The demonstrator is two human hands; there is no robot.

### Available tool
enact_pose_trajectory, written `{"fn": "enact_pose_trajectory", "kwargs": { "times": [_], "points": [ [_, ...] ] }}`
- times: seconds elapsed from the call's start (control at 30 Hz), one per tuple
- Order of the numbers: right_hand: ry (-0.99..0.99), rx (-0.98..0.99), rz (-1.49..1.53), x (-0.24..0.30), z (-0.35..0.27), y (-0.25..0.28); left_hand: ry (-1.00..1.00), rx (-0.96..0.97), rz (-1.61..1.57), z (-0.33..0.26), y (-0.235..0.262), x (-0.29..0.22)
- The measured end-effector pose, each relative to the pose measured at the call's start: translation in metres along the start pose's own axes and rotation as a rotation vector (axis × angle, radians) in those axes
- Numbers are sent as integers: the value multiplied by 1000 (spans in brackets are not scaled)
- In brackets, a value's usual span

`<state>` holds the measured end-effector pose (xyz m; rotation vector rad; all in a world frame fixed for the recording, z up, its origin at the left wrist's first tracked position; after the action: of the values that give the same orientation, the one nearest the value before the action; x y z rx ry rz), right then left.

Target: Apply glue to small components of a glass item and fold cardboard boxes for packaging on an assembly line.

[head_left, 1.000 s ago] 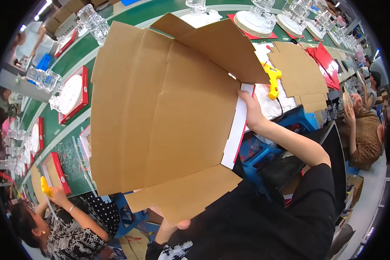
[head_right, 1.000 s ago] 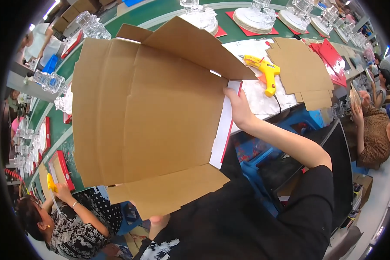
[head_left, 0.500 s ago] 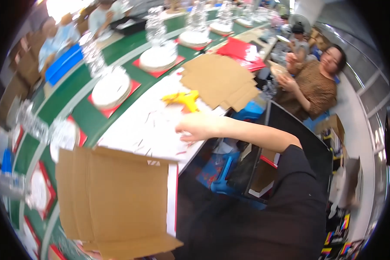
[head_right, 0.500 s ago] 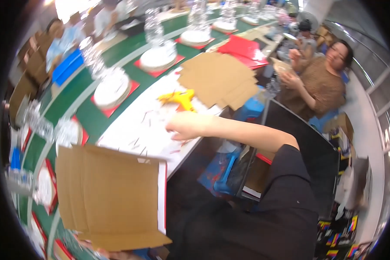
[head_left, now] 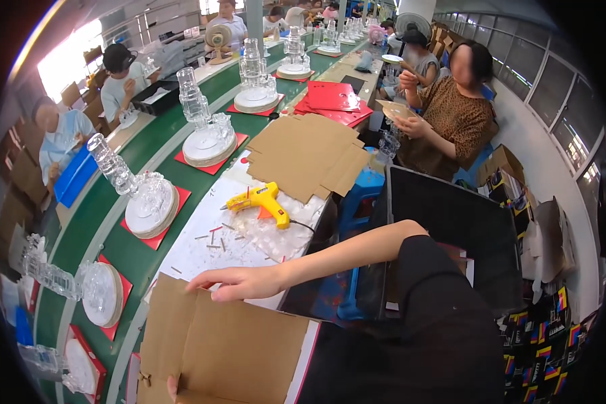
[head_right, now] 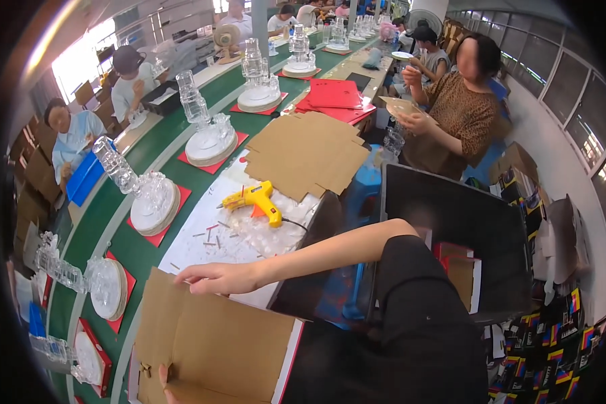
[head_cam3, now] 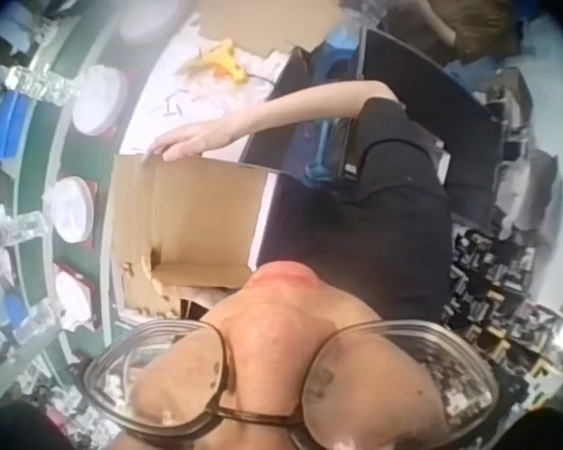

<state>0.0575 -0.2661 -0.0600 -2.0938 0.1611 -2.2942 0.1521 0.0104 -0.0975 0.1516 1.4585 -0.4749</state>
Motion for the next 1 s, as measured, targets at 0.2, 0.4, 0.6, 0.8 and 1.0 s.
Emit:
{"fn": "enact_pose_trajectory", "kwargs": {
  "times": [0.2,0.4,0.6,0.8,1.0],
  "points": [
    [-4,-205,32,-60,4,2,-24,-133,119,66,49,39],
    [-182,-487,164,-86,8,18,40,-7,-154,49,24,102],
    [-167,-412,-289,-96,23,42,179,-20,-145,49,2,98],
    [-363,-30,-140,-94,39,57,208,21,-283,78,-5,94],
    [-564,187,-67,-87,45,61,161,108,-340,87,-7,99]
  ]
}}
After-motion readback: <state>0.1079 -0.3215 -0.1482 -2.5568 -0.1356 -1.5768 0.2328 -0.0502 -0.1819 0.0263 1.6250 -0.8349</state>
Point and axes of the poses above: each hand's wrist, its own z-axis towards the middle knuckle, its own y-axis out of the back of the hand, x = y × z, the point moved 4 cm from there along z, towards the middle knuckle, and after that the axes turned 2 degrees about -x, right-handed, at the moved point
